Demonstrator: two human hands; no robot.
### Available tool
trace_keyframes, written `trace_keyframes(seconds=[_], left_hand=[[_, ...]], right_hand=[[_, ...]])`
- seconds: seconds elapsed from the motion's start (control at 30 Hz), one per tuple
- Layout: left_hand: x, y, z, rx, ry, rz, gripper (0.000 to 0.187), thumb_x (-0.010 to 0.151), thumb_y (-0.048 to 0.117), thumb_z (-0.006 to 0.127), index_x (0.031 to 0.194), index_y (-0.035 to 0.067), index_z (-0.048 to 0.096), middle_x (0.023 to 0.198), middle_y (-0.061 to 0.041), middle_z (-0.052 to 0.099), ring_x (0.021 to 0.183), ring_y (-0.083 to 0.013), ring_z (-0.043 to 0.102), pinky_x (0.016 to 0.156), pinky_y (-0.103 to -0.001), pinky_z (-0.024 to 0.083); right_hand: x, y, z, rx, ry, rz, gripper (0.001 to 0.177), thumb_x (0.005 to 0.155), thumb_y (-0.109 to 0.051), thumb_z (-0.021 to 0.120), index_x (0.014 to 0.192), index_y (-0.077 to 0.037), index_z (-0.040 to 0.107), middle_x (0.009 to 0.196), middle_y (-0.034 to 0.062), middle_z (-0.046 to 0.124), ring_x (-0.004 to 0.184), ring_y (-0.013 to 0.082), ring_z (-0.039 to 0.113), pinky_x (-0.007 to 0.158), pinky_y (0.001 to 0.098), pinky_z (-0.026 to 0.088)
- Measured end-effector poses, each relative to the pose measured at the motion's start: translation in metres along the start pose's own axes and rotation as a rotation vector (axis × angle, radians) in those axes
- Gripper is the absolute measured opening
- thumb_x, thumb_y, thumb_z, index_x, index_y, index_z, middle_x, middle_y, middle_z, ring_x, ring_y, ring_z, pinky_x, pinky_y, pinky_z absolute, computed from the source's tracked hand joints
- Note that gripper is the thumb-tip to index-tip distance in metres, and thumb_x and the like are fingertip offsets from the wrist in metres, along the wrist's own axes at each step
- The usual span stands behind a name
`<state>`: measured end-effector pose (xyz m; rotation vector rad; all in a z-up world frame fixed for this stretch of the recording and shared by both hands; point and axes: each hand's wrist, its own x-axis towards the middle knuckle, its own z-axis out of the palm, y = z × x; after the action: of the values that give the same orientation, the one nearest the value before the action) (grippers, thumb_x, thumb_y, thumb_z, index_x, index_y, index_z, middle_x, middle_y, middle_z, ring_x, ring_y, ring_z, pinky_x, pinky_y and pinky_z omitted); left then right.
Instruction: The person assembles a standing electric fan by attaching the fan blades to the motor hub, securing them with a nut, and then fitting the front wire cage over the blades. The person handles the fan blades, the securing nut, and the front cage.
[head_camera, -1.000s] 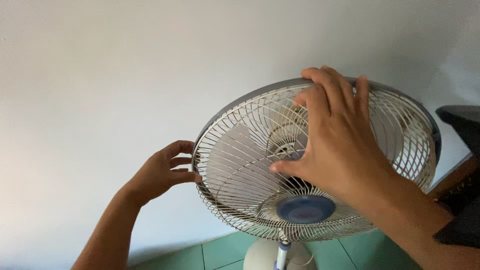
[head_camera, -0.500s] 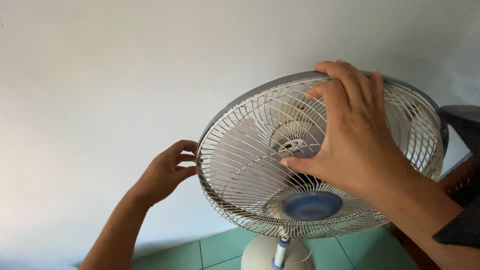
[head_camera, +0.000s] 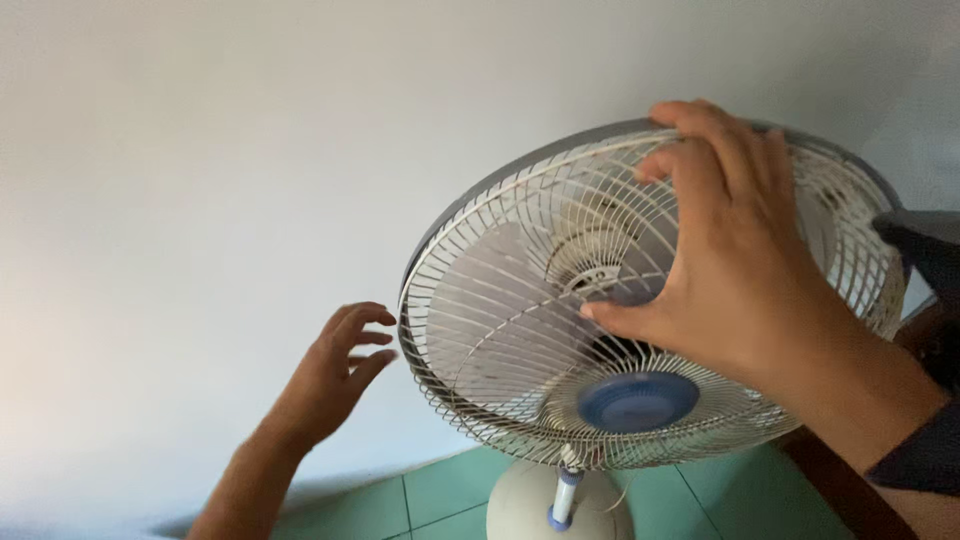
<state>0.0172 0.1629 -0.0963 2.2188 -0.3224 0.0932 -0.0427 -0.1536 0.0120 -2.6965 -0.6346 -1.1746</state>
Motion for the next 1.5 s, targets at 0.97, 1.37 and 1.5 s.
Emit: trace_keyframes(seconds=[0.97,1.37,1.5], left_hand=[[0.002,-0.052,0.071,-0.015,-0.11,-0.158,0.051,0.076,0.001,0.057,0.122,0.008,0.035,0.099,-0.01,0.067,0.092,-0.0209,0.068,0.078,-0.031,0.055],[0.011,-0.045,0.032,-0.114,-0.269,-0.313,0.057,0.074,0.006,0.07,0.123,0.01,0.042,0.114,-0.011,0.06,0.113,-0.0194,0.055,0.095,-0.031,0.046],[0.016,-0.04,0.023,-0.183,-0.263,-0.249,0.046,0.072,0.008,0.068,0.114,0.005,0.05,0.111,-0.011,0.064,0.109,-0.0211,0.061,0.092,-0.033,0.046]], right_hand=[[0.008,-0.01,-0.014,-0.013,0.014,0.011,0.093,0.04,-0.041,0.085,0.109,0.001,0.038,0.129,0.0242,0.031,0.126,0.0405,0.027,0.103,0.0587,0.018],[0.005,-0.008,-0.007,-0.062,-0.011,0.014,0.094,0.04,-0.04,0.086,0.109,0.002,0.038,0.129,0.0237,0.03,0.125,0.0404,0.027,0.102,0.0577,0.02],[0.004,-0.009,-0.008,-0.038,-0.011,0.024,0.093,0.04,-0.038,0.085,0.109,0.002,0.039,0.129,0.0238,0.03,0.125,0.04,0.027,0.101,0.0571,0.021]])
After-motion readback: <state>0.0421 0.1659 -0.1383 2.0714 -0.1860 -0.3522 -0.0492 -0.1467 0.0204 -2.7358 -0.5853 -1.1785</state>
